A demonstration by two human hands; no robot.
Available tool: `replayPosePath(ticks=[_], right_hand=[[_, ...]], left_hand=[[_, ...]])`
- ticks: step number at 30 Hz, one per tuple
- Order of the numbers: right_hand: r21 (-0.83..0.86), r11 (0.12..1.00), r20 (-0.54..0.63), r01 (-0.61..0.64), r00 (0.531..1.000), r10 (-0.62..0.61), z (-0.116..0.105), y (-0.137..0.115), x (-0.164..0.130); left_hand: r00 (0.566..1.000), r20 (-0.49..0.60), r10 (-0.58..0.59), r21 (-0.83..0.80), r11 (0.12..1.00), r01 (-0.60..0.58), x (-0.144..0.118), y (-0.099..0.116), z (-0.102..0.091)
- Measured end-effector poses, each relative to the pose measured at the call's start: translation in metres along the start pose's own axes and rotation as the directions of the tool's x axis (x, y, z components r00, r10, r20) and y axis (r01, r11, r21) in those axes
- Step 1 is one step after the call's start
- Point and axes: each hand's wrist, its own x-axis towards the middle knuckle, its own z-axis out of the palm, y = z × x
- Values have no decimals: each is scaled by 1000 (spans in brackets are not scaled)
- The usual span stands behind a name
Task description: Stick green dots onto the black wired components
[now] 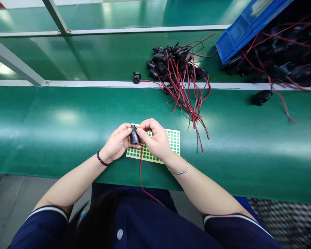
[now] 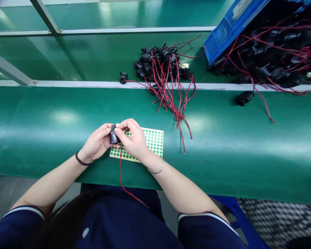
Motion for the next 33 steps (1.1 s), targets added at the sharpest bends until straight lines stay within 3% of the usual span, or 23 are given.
replayPosePath(ticks=[9,13,22,33], right_hand=[[-30,1000,-9,0,1000,0,-3,2,2],[-39,999,-5,9,1000,-9,-5,-1,3],[-112,991,4,75,997,-75,-7,-4,6],[-113,987,-12,111,994,-113,-7,-4,5]], left_hand=[[999,-1,46,15,999,-46,0,0,-1],[990,-27,137,98,986,-134,1,-3,-3],[948,-5,319,425,858,-287,1,-8,-8],[924,64,376,568,748,-343,-2,-8,-11]])
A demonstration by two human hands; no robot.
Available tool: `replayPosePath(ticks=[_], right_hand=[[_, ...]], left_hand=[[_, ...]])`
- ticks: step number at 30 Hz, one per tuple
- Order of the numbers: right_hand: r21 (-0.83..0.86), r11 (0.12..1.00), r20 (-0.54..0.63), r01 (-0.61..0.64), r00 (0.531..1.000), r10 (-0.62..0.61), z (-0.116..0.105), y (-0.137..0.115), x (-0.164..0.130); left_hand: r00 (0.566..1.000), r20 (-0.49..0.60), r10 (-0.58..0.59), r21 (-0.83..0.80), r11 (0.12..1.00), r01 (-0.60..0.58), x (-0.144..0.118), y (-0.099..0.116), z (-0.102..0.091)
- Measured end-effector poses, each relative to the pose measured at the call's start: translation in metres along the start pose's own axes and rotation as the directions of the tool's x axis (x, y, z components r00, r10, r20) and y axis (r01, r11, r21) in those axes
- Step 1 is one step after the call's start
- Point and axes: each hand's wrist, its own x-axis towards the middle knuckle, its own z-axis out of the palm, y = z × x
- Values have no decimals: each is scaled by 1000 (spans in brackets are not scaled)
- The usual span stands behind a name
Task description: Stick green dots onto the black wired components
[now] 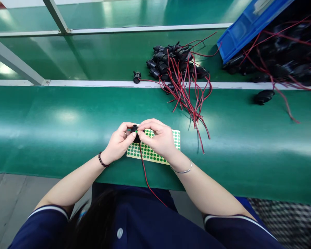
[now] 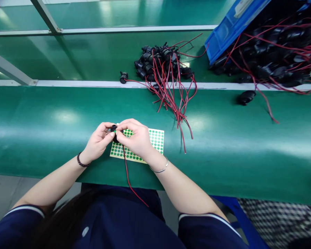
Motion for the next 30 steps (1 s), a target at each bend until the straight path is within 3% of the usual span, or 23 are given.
replayPosePath(ticks=[14,30], right_hand=[[44,997,24,-70,997,69,-3,2,3],[51,997,39,-65,997,63,-4,2,4]], left_hand=[[1000,24,-18,-17,1000,18,1,3,0],[999,30,-35,-66,997,37,1,1,-2]])
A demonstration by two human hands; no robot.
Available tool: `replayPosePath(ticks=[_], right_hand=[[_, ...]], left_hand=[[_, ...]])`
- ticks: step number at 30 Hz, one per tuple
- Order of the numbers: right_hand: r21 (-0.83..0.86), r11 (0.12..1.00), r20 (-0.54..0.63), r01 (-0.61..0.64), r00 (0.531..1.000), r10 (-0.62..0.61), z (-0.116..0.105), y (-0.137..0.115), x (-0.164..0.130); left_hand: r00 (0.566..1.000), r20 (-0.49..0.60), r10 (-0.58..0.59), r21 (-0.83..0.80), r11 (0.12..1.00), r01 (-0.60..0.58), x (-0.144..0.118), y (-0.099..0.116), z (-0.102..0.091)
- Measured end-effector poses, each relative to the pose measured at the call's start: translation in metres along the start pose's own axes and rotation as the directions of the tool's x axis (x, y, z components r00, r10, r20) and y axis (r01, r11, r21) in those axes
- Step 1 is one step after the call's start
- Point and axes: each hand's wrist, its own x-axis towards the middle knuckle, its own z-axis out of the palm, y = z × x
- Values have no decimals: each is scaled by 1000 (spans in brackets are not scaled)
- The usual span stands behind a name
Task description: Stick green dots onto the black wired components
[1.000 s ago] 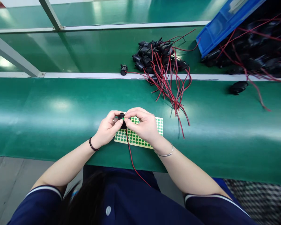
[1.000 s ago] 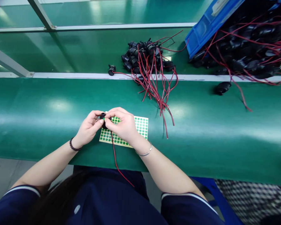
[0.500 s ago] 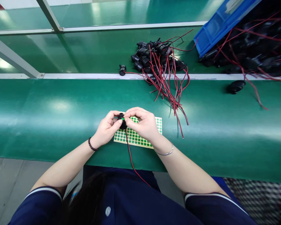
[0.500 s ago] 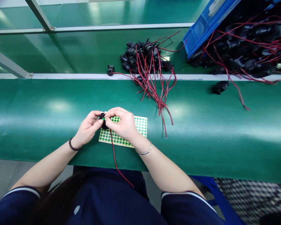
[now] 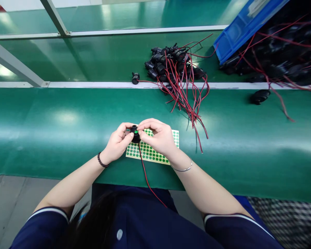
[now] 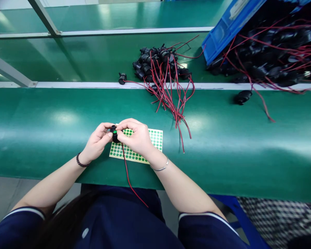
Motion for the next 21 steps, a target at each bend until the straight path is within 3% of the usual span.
replayPosePath(ticks=[15,21], right_hand=[[-4,1000,9,26,1000,-26,1,1,-1],[131,991,8,-27,1000,27,0,1,0]], left_hand=[[999,-30,42,42,998,-40,1,1,3],[997,-19,77,-16,997,-78,1,5,4]])
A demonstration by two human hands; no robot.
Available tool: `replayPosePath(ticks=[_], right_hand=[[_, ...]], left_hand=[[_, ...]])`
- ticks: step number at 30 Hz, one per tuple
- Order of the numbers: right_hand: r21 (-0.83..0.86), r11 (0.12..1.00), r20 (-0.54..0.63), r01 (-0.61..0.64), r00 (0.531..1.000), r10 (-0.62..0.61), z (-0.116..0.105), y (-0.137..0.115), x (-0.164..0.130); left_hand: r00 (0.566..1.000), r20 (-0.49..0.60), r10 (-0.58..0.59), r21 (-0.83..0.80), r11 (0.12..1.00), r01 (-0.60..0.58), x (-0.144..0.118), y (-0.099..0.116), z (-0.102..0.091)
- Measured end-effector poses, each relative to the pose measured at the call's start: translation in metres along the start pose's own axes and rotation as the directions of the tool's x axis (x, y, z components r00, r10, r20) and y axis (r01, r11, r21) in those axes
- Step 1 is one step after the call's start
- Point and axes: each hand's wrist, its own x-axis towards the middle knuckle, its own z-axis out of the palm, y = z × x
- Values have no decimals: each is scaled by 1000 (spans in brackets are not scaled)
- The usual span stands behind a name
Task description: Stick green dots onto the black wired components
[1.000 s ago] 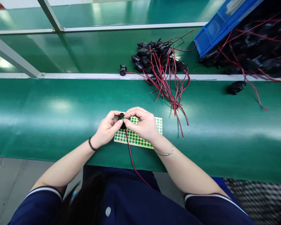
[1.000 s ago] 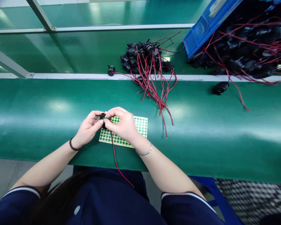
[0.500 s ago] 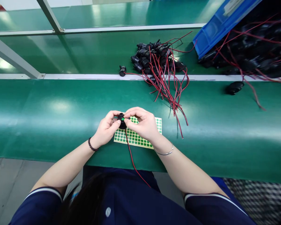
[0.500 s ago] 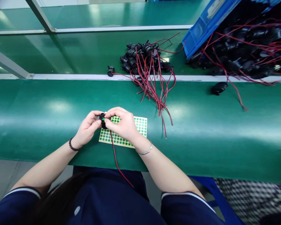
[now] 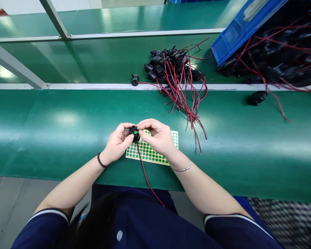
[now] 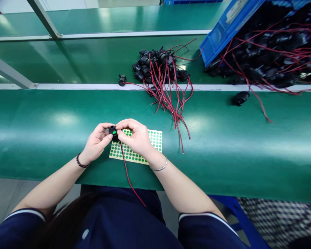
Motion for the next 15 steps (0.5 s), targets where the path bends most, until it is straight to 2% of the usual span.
replayPosePath(ticks=[3,5,9,12,15], right_hand=[[69,997,-3,19,1000,-19,1,0,-2],[74,994,-16,85,996,-84,2,1,-4],[53,978,-39,203,979,-201,3,1,-9],[61,978,-90,201,977,-195,2,2,-11],[77,979,-144,187,974,-175,2,3,-11]], left_hand=[[1000,6,7,-65,998,-6,2,-1,-1],[1000,21,8,-126,992,-5,4,-4,-3],[994,86,-63,-300,950,86,5,-3,-5],[981,147,-126,-406,897,176,5,3,-6],[973,177,-147,-458,863,213,6,7,-8]])
